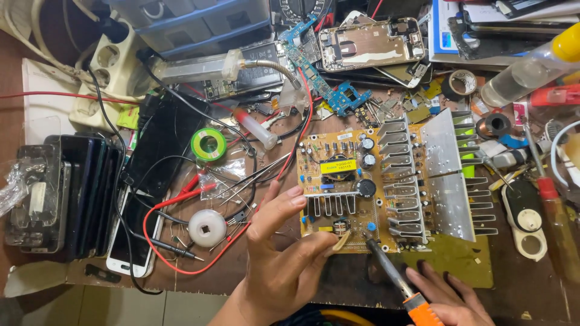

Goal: Soldering and desoldering electronic components on a circuit board using a soldering iron and tweezers.

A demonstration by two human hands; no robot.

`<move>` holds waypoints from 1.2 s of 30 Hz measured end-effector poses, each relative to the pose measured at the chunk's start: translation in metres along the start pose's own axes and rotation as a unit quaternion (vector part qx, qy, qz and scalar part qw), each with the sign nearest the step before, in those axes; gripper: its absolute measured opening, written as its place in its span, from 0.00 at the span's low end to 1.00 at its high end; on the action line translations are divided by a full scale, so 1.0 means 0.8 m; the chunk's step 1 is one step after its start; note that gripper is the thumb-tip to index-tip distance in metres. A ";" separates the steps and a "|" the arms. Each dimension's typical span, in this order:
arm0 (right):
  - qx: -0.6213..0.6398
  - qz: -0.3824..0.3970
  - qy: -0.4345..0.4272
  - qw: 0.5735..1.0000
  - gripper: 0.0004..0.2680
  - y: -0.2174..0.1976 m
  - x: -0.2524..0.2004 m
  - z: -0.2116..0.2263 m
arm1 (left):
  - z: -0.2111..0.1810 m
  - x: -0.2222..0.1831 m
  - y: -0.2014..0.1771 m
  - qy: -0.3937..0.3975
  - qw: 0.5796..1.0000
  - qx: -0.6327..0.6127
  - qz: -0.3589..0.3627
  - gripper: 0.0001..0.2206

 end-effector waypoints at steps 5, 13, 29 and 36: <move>-0.054 0.010 0.011 0.998 0.10 -0.008 0.005 0.008 | 0.000 0.002 0.005 0.008 1.000 0.013 0.016 0.02; -0.030 -0.015 0.069 0.997 0.09 -0.016 -0.009 0.034 | -0.004 0.004 0.008 0.021 0.999 0.014 0.025 0.03; -0.045 -0.313 -0.086 0.945 0.09 -0.034 -0.044 0.080 | -0.010 0.010 0.011 0.029 0.996 0.073 0.039 0.02; -0.052 -0.320 -0.087 0.942 0.09 -0.039 -0.042 0.073 | -0.007 0.008 0.011 0.028 0.997 0.065 0.040 0.02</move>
Point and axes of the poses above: each hand's wrist, its own x-axis towards the middle knuckle, its own y-axis out of the palm, z = x × y, the point moved 7 cm from there along x, towards the middle knuckle, and after that the axes turned 12 degrees about -x, right-handed, at the moved point
